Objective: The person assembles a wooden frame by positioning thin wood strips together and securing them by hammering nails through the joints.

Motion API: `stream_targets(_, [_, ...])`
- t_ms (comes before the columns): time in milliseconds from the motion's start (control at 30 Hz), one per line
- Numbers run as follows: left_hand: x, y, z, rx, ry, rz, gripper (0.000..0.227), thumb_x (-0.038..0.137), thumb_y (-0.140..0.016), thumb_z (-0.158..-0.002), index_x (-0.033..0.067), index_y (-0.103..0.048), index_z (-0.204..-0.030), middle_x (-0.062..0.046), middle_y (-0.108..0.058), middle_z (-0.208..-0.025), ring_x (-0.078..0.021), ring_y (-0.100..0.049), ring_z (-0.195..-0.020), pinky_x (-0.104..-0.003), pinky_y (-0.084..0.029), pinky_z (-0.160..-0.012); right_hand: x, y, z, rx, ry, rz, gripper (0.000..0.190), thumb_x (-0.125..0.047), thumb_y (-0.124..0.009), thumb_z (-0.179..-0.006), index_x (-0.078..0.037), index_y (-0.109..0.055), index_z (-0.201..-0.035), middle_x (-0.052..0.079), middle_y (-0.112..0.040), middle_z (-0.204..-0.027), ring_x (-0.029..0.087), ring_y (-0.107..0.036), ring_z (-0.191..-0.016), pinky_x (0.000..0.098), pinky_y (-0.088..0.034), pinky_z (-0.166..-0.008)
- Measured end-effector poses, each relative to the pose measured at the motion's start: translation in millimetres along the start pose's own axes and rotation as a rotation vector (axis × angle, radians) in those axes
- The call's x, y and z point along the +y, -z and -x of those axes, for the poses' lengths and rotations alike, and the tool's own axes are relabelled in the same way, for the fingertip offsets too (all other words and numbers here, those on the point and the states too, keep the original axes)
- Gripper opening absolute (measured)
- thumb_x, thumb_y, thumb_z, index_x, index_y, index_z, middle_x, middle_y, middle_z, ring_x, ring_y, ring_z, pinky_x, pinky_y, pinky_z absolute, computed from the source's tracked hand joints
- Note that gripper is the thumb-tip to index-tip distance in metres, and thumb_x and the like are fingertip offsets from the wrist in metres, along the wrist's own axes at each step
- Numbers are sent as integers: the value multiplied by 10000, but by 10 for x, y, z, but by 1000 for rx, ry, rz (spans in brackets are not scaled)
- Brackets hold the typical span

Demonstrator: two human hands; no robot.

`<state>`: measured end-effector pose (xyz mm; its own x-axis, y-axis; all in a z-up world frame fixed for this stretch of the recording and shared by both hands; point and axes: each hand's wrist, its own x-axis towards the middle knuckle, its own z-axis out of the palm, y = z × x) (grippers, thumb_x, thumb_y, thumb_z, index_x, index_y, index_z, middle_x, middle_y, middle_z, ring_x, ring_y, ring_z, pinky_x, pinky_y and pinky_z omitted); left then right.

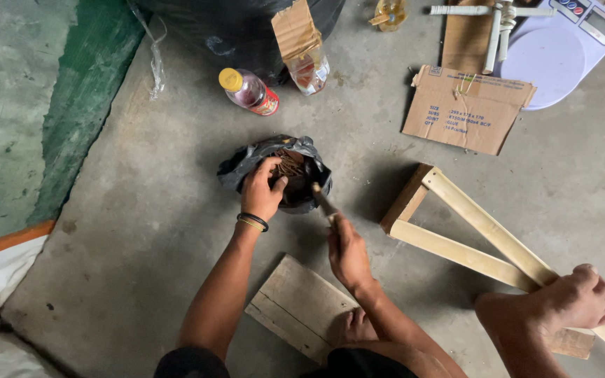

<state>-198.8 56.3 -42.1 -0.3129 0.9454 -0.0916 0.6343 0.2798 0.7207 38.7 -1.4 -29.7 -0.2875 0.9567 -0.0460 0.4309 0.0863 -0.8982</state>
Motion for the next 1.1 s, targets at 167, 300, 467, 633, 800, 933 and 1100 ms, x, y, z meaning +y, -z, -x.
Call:
stream_targets(167, [-198,-193,-43,83,2,-114,311,83,-735,-808,63,-676,-1112,-142,-747,-1021,-336,-718,-893,-456,-555,-799,67,-21,4,77,-413,-332,364,-134,-570,-1026,-42,-511,-1373,88,-586,-714,186,-562,-594,353,-491,-533])
stream_targets(300, [-263,-286,-107,106,137,-127,233,193,-790,-846,15,-691,-959,-178,-738,-880,-358,-717,-849,-450,-556,-796,33,56,-47,61,-470,-411,376,-154,-563,-1018,-48,-491,-1372,33,-555,-673,110,-530,-555,309,-465,-490])
stream_targets(467, [-355,-297,-178,141,97,-88,206,169,-767,-823,1,-681,-906,-183,-737,-860,-372,-716,-831,-451,-554,-767,-5,137,-57,-10,-419,-298,386,-156,-576,-1014,-53,-493,-1376,51,-573,-650,123,-557,-545,311,-471,-489])
stream_targets(633, [-361,-217,-158,190,13,-110,173,147,-747,-851,0,-686,-918,-206,-727,-869,-393,-710,-842,-449,-555,-757,-48,137,16,0,-395,-293,416,-148,-584,-1001,-54,-504,-1398,57,-592,-669,126,-569,-554,308,-489,-505])
stream_targets(800, [16,-50,-2,142,50,172,179,69,-670,-894,13,-673,-1064,-152,-722,-937,-339,-727,-782,-433,-573,-731,-117,148,45,57,-376,-350,403,-137,-586,-1006,-32,-518,-1389,46,-623,-735,109,-572,-565,297,-503,-506])
stream_targets(933, [268,35,51,191,-216,-14,282,-15,-689,-861,23,-669,-1140,-153,-694,-1118,-365,-673,-1031,-458,-534,-892,-174,187,71,97,-304,-333,389,-112,-574,-1008,-21,-528,-1383,35,-625,-754,102,-575,-560,280,-501,-509])
stream_targets(1100, [400,-39,19,20,-257,-197,220,81,-801,-780,117,-698,-972,-130,-593,-1168,-363,-584,-1101,-459,-490,-910,-187,167,204,146,-292,-363,373,-98,-581,-1015,-17,-527,-1375,30,-626,-781,101,-573,-586,276,-503,-526])
